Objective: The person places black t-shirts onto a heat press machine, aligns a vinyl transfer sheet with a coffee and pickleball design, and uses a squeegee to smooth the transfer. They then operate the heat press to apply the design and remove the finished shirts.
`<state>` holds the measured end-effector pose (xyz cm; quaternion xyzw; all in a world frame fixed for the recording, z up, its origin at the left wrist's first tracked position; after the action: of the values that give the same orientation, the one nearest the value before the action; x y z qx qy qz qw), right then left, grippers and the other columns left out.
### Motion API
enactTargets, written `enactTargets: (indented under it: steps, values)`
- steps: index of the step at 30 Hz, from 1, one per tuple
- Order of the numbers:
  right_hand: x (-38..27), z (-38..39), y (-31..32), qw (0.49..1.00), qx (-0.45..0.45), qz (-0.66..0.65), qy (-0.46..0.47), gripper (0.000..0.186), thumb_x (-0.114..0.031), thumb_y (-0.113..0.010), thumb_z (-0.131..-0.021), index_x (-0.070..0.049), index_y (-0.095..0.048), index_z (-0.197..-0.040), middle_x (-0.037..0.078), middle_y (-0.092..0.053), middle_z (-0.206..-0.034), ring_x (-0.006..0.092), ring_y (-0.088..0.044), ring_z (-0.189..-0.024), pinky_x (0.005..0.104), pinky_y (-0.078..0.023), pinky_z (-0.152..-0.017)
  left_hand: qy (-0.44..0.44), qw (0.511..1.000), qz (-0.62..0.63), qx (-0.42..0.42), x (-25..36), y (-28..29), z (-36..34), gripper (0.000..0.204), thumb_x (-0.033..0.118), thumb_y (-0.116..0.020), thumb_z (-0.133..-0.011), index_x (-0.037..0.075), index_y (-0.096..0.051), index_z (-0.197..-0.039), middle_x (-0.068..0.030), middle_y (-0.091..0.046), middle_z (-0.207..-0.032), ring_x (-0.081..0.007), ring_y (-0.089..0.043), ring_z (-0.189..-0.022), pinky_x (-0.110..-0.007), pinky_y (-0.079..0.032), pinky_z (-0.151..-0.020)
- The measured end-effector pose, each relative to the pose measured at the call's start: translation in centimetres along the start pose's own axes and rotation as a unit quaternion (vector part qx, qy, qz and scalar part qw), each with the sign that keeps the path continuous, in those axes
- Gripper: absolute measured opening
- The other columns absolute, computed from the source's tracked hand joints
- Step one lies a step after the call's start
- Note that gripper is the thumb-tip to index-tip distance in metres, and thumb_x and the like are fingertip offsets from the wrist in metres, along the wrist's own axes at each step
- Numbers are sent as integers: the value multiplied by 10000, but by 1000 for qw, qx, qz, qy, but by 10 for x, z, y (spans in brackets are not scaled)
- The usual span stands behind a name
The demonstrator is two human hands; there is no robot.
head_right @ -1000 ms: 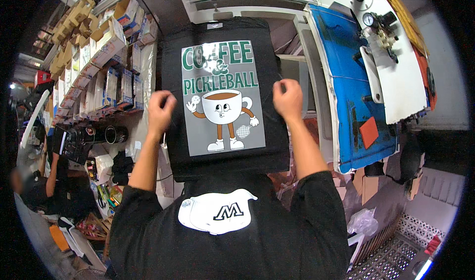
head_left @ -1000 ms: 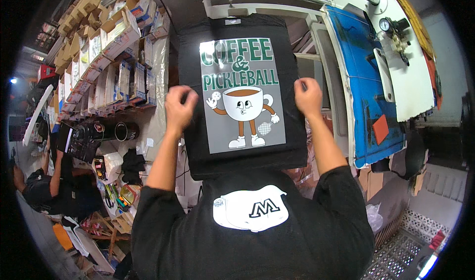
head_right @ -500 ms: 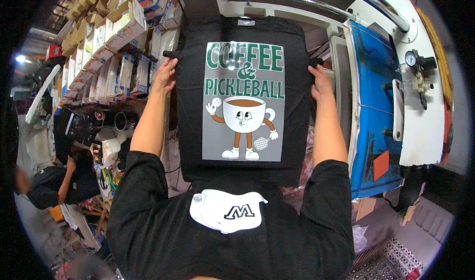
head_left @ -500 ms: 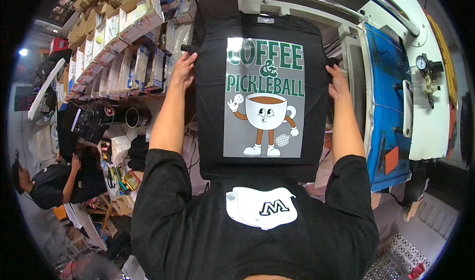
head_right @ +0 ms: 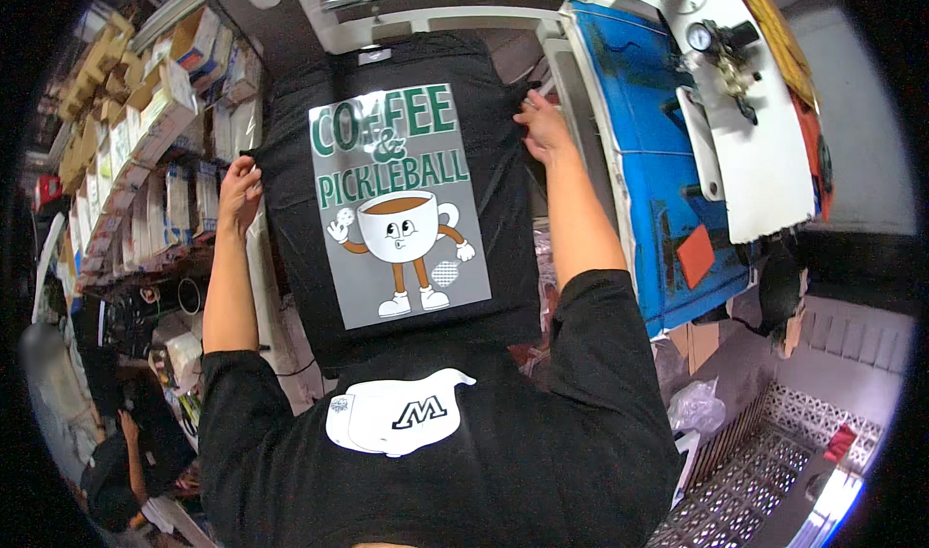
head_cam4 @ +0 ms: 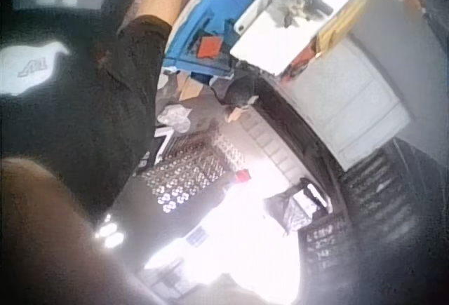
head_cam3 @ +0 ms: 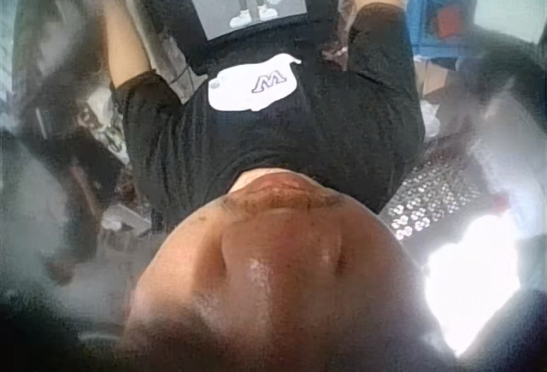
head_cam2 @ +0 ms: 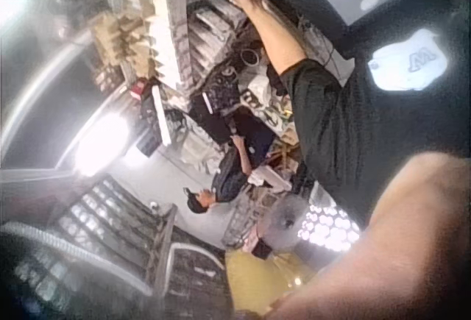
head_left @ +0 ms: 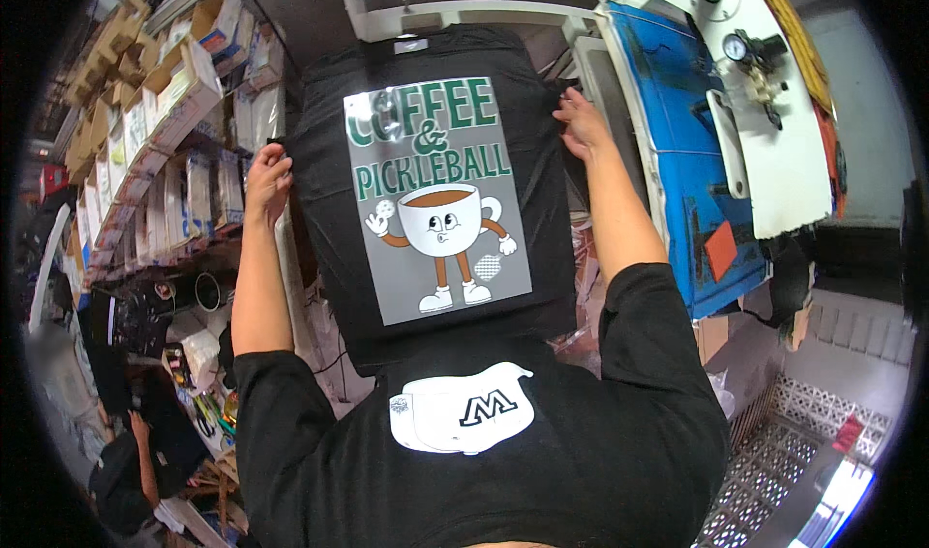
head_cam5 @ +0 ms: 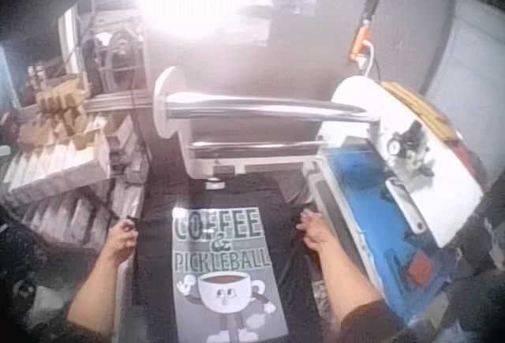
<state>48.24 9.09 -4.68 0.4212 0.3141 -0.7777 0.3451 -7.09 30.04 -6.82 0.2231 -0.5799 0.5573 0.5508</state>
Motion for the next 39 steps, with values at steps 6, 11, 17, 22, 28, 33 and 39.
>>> enactTargets:
  steps: [6, 11, 17, 22, 28, 33, 39]
  values:
    - [1, 7, 9, 1000, 2, 0, -7, 874, 6, -596, -854, -177, -157, -1586, 134, -325, -1574, 254, -444, -1309, 494, -309, -1068, 6, 999, 41, -3, 4, -14, 0, 330, -10, -685, -876, 130, -561, -1148, 43, -603, -984, -63, -586, -741, -223, -462, -595]
    - [3, 51, 8, 984, -62, 136, -93, 803, -2, -651, -835, -185, -321, -1543, 62, -588, -1128, 168, -565, -859, 329, -463, -630, 147, 988, -45, -21, 0, -26, 42, 484, 20, -694, -883, 136, -472, -1298, 51, -603, -985, -51, -584, -809, -212, -460, -635]
    - [3, 82, 11, 992, -90, 85, -11, 793, 116, -600, -827, -183, -372, -1525, 130, -583, -1295, 173, -596, -1047, 318, -482, -805, 57, 976, -205, -41, 20, -24, 68, 479, -15, -687, -865, 88, -588, -1322, 4, -614, -1191, -48, -577, -885, -200, -483, -742]
    - [-9, 93, 3, 980, 10, 196, 20, 739, 109, -649, -773, -173, -514, -1442, 195, -569, -1364, 188, -624, -1033, 271, -501, -771, -15, 939, -335, -81, 40, -34, 78, 570, 89, -725, -818, 70, -583, -1369, -25, -587, -1335, -90, -578, -928, -247, -478, -816]
    - [-4, 88, 15, 957, 85, 270, 62, 529, 70, -711, -803, -16, -592, -1312, 101, -716, -958, 138, -645, -773, 261, -510, -658, 21, 964, -249, -86, 42, -37, 81, 573, 20, -708, -794, 91, -605, -1353, -17, -622, -1272, -123, -600, -883, -253, -484, -826]
    - [-23, 119, 8, 794, 183, 531, 233, 312, -151, -739, -831, -48, -704, -1123, 133, -726, -920, 245, -682, -734, 339, -541, -707, -88, 822, -563, 16, 39, -43, 86, 395, 36, -697, -803, 29, -671, -1197, -125, -673, -1178, -244, -670, -970, -352, -515, -866]
    - [4, 227, -30, 724, 100, 544, 412, 165, -126, -691, -824, -46, -696, -969, 138, -686, -1016, 330, -621, -1025, 418, -488, -911, -370, 692, -605, -137, 10, -145, 194, 310, 109, -744, -777, 75, -703, -1082, -113, -635, -1240, -334, -547, -1235, -499, -383, -1083]
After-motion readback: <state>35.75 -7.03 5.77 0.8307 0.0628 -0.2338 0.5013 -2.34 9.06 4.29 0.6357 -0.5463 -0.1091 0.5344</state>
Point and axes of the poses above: each hand's wrist, its own z-axis away from the middle knuckle, its own y-axis out of the back of the hand, x = y × z, the point moved 6 cm from there along -z, towards the middle knuckle
